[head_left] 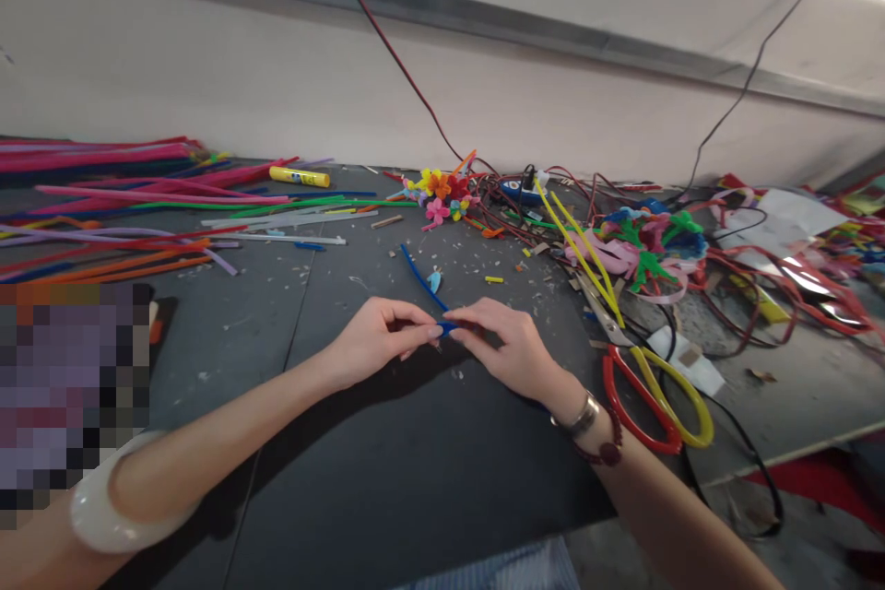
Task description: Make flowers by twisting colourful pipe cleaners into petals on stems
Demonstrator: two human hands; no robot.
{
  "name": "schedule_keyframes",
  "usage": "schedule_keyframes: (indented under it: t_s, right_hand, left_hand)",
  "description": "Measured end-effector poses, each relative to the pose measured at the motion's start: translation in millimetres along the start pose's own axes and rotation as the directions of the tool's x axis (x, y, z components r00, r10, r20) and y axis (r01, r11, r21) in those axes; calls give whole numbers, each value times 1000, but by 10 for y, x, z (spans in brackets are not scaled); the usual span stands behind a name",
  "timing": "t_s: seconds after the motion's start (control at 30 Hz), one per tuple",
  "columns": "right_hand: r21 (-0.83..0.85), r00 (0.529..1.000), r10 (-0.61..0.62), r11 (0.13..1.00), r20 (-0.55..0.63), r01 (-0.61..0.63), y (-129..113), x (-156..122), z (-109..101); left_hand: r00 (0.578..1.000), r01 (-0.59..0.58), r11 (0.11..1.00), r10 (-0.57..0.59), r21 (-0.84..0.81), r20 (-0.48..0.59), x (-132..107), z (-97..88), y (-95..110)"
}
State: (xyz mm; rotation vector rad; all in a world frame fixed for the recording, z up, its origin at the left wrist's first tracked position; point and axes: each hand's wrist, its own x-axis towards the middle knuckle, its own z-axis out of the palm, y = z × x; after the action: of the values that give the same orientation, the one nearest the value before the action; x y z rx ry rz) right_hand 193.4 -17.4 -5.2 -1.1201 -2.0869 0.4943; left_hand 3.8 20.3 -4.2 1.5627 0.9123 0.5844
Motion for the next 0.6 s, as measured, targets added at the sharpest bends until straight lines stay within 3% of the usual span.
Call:
schedule_keyframes:
  t_s: [0.13, 0.2, 0.4, 0.6]
  right_hand:
    - [-95, 967, -238, 969, -95, 229, 65, -32, 28]
    - [-127, 953, -273, 958, -129, 257, 83, -42, 29]
    - [-108, 970, -170, 982, -176, 153, 36, -43, -6]
    - [-60, 981, -99, 994, -169, 90, -9, -34, -11]
  left_hand:
    - [1000, 5, 996, -4, -86, 1, 2, 7, -22]
    - [1000, 7, 982, -2, -188, 23, 1, 11, -33]
    - [986, 144, 893, -94, -426, 135, -3, 1, -8]
    - [980, 199, 828, -166, -524, 110, 17, -26, 7]
